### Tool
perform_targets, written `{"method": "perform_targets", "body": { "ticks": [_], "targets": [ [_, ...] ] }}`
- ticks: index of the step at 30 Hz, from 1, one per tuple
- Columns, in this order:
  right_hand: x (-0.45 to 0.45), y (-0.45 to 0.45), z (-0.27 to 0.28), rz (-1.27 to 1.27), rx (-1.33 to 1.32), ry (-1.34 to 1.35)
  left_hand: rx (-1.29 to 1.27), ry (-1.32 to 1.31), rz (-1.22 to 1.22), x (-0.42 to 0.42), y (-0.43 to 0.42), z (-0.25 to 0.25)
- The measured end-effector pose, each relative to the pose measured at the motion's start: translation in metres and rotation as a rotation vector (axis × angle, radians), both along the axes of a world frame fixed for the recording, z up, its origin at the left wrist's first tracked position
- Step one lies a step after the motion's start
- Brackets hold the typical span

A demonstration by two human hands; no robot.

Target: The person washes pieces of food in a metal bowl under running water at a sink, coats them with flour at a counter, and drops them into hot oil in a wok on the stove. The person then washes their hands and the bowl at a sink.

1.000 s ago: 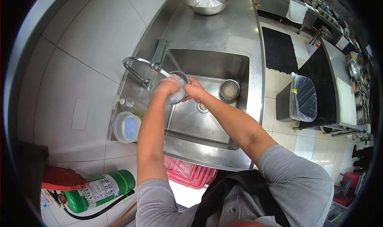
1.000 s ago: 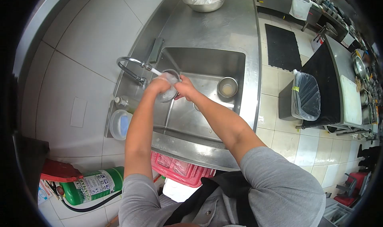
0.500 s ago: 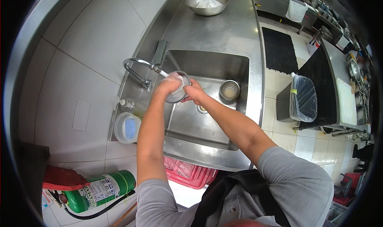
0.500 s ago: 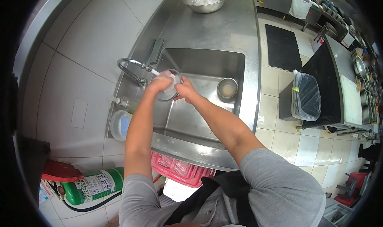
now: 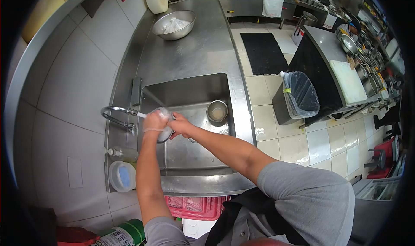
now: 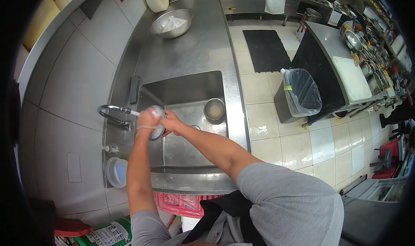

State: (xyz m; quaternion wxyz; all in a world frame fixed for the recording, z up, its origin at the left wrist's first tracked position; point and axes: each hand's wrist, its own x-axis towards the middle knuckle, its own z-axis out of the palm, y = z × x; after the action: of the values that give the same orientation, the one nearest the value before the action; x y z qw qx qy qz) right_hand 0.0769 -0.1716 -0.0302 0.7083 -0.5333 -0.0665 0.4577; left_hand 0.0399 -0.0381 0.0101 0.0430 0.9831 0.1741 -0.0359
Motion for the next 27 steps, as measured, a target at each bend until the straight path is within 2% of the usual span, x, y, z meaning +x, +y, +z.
{"method": "perform_targets", "body": {
  "ticks": [5, 7, 9, 11, 12, 13, 15, 16, 17, 18, 19, 20, 21, 22, 23, 24, 25, 27],
  "targets": [
    [0.0, -0.001, -0.014, -0.025, 0.017, 0.017, -0.081, -0.066, 0.129, -0.004, -0.004, 0.008],
    [0.001, -0.001, -0.01, -0.043, 0.024, 0.028, -0.314, 0.005, 0.165, -0.003, 0.01, 0.009],
    [0.0, 0.001, -0.01, -0.054, 0.032, 0.039, -0.333, -0.061, 0.078, -0.011, 0.028, -0.02],
    [-0.002, 0.005, -0.011, -0.105, 0.084, 0.155, -0.484, -0.344, -0.019, -0.019, 0.033, -0.025],
    [-0.003, 0.006, -0.012, -0.135, 0.084, 0.191, -0.546, -0.473, 0.085, -0.022, 0.043, -0.023],
    [0.0, 0.005, -0.016, -0.142, 0.086, 0.213, -0.295, -0.598, 0.232, -0.03, 0.054, -0.022],
    [0.009, -0.008, -0.015, -0.133, 0.091, 0.227, -0.273, -0.881, 0.57, -0.054, 0.054, -0.034],
    [0.01, -0.014, -0.013, -0.124, 0.097, 0.207, -0.719, -0.928, 0.742, -0.066, 0.065, -0.065],
    [0.014, -0.018, -0.022, -0.033, 0.222, 0.124, -1.191, -0.968, 0.852, -0.063, 0.079, -0.088],
    [0.016, -0.018, -0.015, -0.077, 0.162, 0.14, -1.195, -1.145, 1.024, -0.058, 0.078, -0.092],
    [0.01, -0.028, -0.016, -0.158, 0.092, 0.163, -1.306, -1.246, 1.142, -0.061, 0.11, -0.114],
    [0.004, -0.044, -0.004, -0.182, 0.098, 0.136, -1.506, -1.326, 1.162, -0.067, 0.123, -0.118],
    [0.012, -0.037, -0.058, -0.153, 0.14, 0.041, -1.591, -1.215, 1.113, -0.065, 0.167, -0.158],
    [0.012, -0.044, -0.054, -0.208, 0.129, 0.05, -1.592, -1.02, 1.081, -0.068, 0.186, -0.163],
    [0.007, -0.055, -0.046, -0.254, 0.119, 0.063, -1.597, -1.21, 1.205, -0.064, 0.17, -0.136],
    [0.008, -0.07, -0.032, -0.293, 0.101, 0.081, -1.556, -1.312, 1.14, -0.05, 0.193, -0.158],
    [0.004, -0.083, -0.02, -0.323, 0.098, 0.104, -1.368, -1.356, 0.983, -0.037, 0.197, -0.151],
    [-0.004, -0.117, 0.007, -0.34, 0.017, 0.133, -1.048, -1.348, 0.89, -0.028, 0.172, -0.129]
  ]
}}
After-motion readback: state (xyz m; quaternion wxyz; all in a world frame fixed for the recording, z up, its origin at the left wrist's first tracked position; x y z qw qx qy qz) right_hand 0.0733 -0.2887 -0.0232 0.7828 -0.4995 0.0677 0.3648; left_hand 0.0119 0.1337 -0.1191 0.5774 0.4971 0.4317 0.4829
